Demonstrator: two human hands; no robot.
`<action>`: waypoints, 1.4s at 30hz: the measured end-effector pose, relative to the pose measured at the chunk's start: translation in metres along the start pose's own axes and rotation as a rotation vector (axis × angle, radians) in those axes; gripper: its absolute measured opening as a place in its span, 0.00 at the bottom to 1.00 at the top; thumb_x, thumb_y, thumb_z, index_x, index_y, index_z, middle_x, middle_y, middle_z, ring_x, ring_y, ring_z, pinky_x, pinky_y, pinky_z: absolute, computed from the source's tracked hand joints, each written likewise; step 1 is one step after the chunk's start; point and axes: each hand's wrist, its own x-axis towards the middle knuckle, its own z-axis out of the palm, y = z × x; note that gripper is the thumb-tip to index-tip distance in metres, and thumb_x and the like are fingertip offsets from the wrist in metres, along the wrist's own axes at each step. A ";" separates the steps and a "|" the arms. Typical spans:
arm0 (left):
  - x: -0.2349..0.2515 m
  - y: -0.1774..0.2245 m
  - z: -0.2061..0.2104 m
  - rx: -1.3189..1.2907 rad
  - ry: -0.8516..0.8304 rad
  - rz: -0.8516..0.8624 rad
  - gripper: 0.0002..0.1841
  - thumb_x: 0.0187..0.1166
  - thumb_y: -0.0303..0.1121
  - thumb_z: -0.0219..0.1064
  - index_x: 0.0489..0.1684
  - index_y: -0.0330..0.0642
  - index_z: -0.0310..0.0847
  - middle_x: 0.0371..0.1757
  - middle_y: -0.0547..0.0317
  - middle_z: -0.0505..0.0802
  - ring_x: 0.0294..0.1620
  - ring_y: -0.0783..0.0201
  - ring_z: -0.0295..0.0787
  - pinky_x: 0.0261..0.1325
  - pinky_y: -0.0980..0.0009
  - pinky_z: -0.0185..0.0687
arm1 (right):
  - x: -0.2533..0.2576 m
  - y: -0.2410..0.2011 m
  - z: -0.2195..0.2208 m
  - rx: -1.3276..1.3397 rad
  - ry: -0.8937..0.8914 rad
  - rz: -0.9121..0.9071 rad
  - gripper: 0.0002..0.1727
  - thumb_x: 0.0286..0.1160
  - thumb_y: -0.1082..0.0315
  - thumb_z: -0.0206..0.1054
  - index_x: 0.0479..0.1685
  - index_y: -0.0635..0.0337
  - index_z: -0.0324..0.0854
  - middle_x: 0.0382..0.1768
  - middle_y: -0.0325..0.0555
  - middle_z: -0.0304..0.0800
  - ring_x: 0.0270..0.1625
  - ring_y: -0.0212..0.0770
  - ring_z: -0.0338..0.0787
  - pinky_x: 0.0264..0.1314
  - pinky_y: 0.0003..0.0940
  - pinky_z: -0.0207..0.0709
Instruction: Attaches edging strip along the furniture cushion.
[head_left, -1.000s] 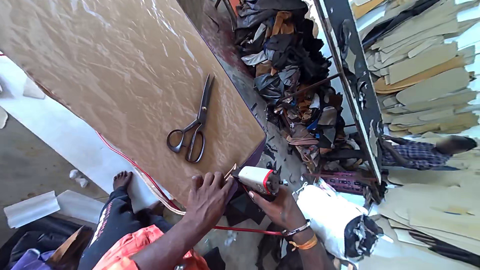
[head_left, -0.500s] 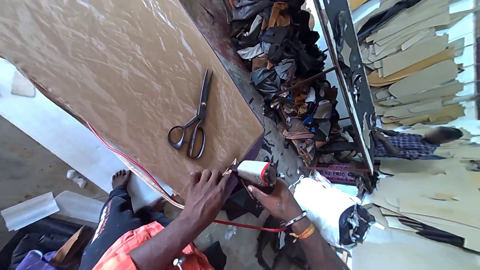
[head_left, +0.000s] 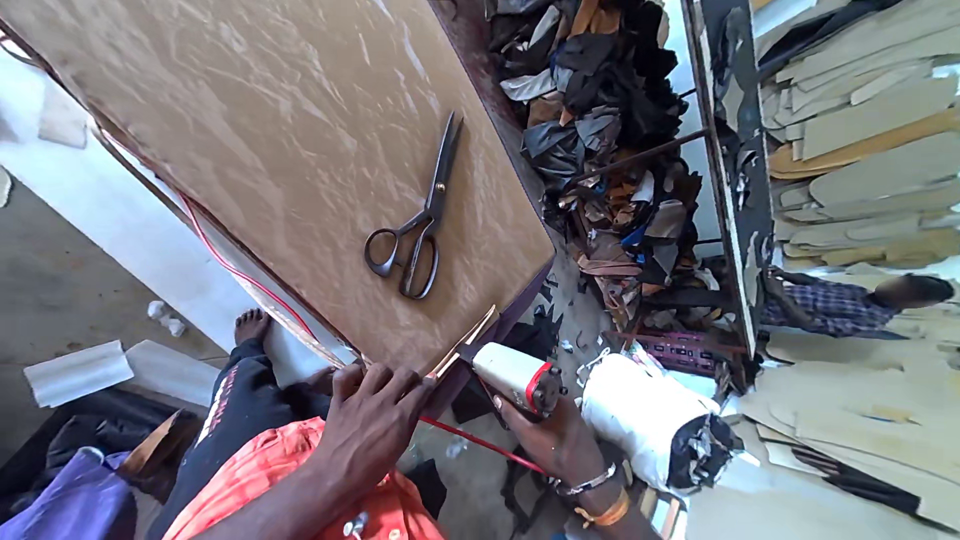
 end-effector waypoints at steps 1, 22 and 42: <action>-0.001 -0.002 0.001 -0.009 0.008 0.004 0.14 0.85 0.40 0.59 0.57 0.69 0.89 0.45 0.71 0.92 0.46 0.61 0.86 0.59 0.50 0.72 | -0.001 -0.001 0.000 0.001 -0.007 0.007 0.21 0.67 0.51 0.78 0.51 0.58 0.89 0.43 0.37 0.96 0.50 0.24 0.93 0.61 0.27 0.87; -0.003 -0.020 0.006 -0.071 0.022 -0.014 0.14 0.82 0.52 0.61 0.31 0.59 0.84 0.31 0.67 0.85 0.39 0.61 0.82 0.55 0.53 0.69 | -0.038 -0.030 0.018 0.115 -0.072 0.037 0.21 0.66 0.50 0.78 0.49 0.56 0.89 0.41 0.34 0.96 0.48 0.23 0.94 0.57 0.27 0.89; 0.171 -0.034 -0.036 0.360 -0.151 -0.312 0.57 0.66 0.73 0.66 0.95 0.50 0.49 0.80 0.42 0.78 0.78 0.37 0.74 0.75 0.32 0.64 | 0.186 -0.015 0.030 -0.127 0.348 -0.063 0.43 0.79 0.54 0.69 0.95 0.49 0.55 0.69 0.68 0.80 0.70 0.67 0.82 0.70 0.61 0.77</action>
